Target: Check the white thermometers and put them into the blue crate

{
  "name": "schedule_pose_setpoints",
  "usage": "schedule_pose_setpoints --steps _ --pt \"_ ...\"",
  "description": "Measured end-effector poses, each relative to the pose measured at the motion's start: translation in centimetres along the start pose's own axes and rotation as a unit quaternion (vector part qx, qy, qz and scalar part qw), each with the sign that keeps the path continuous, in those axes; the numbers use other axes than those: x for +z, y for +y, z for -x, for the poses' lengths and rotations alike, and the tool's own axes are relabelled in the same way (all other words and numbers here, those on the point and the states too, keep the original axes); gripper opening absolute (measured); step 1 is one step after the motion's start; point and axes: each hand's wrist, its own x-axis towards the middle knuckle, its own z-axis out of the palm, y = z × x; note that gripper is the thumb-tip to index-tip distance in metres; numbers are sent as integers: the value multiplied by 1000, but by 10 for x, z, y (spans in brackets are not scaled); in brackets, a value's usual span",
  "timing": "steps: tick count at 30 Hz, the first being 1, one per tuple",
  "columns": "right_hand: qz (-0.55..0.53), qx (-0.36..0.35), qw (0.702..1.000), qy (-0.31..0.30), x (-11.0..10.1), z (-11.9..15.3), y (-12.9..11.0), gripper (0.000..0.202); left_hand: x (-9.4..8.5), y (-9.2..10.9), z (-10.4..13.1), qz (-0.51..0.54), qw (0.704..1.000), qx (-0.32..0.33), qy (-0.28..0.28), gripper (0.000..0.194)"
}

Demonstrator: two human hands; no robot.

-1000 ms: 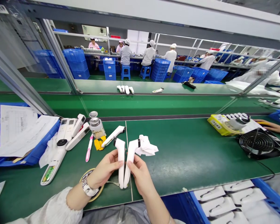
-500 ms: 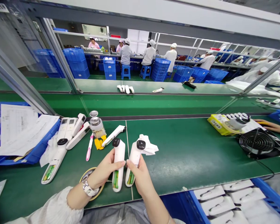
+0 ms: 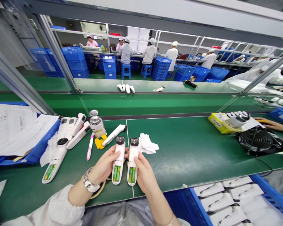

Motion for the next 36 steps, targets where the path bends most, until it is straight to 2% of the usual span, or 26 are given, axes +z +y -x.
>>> schedule_pose_setpoints --steps 14,24,31,36 --pt "2 -6 1000 -6 0 2 -2 38 -1 -2 2 14 1000 21 -8 42" --pt "28 -30 999 -20 5 6 -2 41 2 0 3 27 997 50 -43 44" --pt "3 -29 1000 6 2 4 -2 36 2 1 2 51 998 42 -12 41" --pt "-7 -23 1000 -20 3 6 -4 38 2 2 3 57 998 19 9 38"
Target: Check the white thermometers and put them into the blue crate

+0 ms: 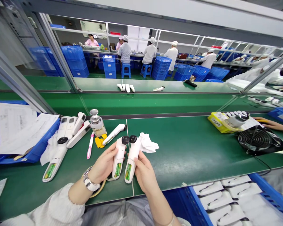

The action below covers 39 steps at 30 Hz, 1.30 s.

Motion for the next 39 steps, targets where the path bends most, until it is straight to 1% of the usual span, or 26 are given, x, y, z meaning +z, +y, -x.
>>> schedule_pose_setpoints --steps 5,9,13,16,18,20,23,26,30,31,32,34,35,37,39 --pt "27 -16 999 7 5 2 -2 44 -1 -1 -1 -14 1000 14 -9 41" --pt "45 -6 999 5 7 2 -3 46 -4 -3 -2 -27 1000 -2 -15 38" --pt "53 -19 998 6 3 1 -1 46 -5 -5 -3 -37 999 -4 -8 37" --pt "40 -23 999 22 1 0 1 48 -6 -6 -2 -46 999 -4 -9 38" --pt "11 -16 999 33 1 -1 2 47 -6 -6 -1 -55 998 -3 -11 39" --pt "-32 11 998 50 0 -2 5 37 -4 -5 0 -66 998 9 -12 41" --pt "-91 86 989 78 -1 -3 11 20 -1 -3 3 -82 996 32 -20 44" --pt "-109 130 982 81 -2 -1 19 19 1 -2 6 -79 997 13 -20 38" --pt "-111 144 981 68 2 5 25 17 1 -2 7 -36 999 -6 3 22" --pt "-110 145 981 63 4 6 25 17 0 -2 7 -33 999 -13 5 22" --pt "-109 147 981 57 5 8 25 17 -1 -2 7 -34 999 -21 4 28" --pt "-106 149 982 48 7 11 25 17 -2 -3 6 -43 998 -42 0 49" --pt "-105 150 982 44 7 12 24 17 -3 -3 5 -47 998 -49 2 56" --pt "-103 150 982 40 7 13 24 17 -5 -4 3 -48 997 -48 23 61" --pt "-106 155 981 42 6 13 24 17 -6 -5 2 -52 997 -41 45 60"
